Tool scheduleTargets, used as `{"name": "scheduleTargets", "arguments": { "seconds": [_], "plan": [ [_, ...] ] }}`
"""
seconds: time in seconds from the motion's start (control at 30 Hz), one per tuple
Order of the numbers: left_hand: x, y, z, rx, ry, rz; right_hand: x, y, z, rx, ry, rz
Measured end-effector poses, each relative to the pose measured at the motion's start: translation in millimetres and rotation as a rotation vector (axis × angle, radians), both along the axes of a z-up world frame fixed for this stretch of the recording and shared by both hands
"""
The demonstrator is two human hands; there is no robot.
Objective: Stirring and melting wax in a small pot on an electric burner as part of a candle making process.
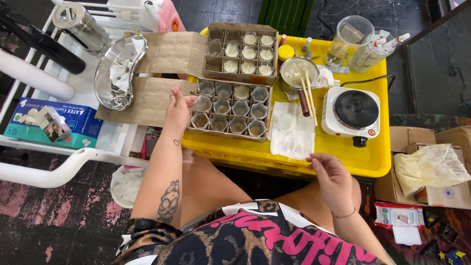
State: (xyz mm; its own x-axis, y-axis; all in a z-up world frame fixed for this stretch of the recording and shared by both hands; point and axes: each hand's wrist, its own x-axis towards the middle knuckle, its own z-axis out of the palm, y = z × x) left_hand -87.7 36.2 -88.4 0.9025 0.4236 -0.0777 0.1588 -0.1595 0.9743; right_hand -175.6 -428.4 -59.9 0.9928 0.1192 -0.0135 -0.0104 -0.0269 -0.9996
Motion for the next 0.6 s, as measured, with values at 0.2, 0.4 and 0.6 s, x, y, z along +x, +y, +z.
{"name": "scheduleTargets", "arguments": {
  "seconds": [0.2, 0.4, 0.6],
  "plan": [
    [8.9, -5.1, 0.5, -0.089, 0.071, 0.074, -0.9, 2.6, -3.9, 0.011, -0.001, 0.007],
    [7.4, -5.7, 8.2, -0.166, -0.023, 0.123, -3.4, 1.1, -4.0, -0.01, 0.018, -0.015],
    [17.3, -2.0, -25.3, -0.291, -0.097, 0.138, -1.7, 0.1, -3.9, -0.026, 0.003, -0.017]
  ]
}}
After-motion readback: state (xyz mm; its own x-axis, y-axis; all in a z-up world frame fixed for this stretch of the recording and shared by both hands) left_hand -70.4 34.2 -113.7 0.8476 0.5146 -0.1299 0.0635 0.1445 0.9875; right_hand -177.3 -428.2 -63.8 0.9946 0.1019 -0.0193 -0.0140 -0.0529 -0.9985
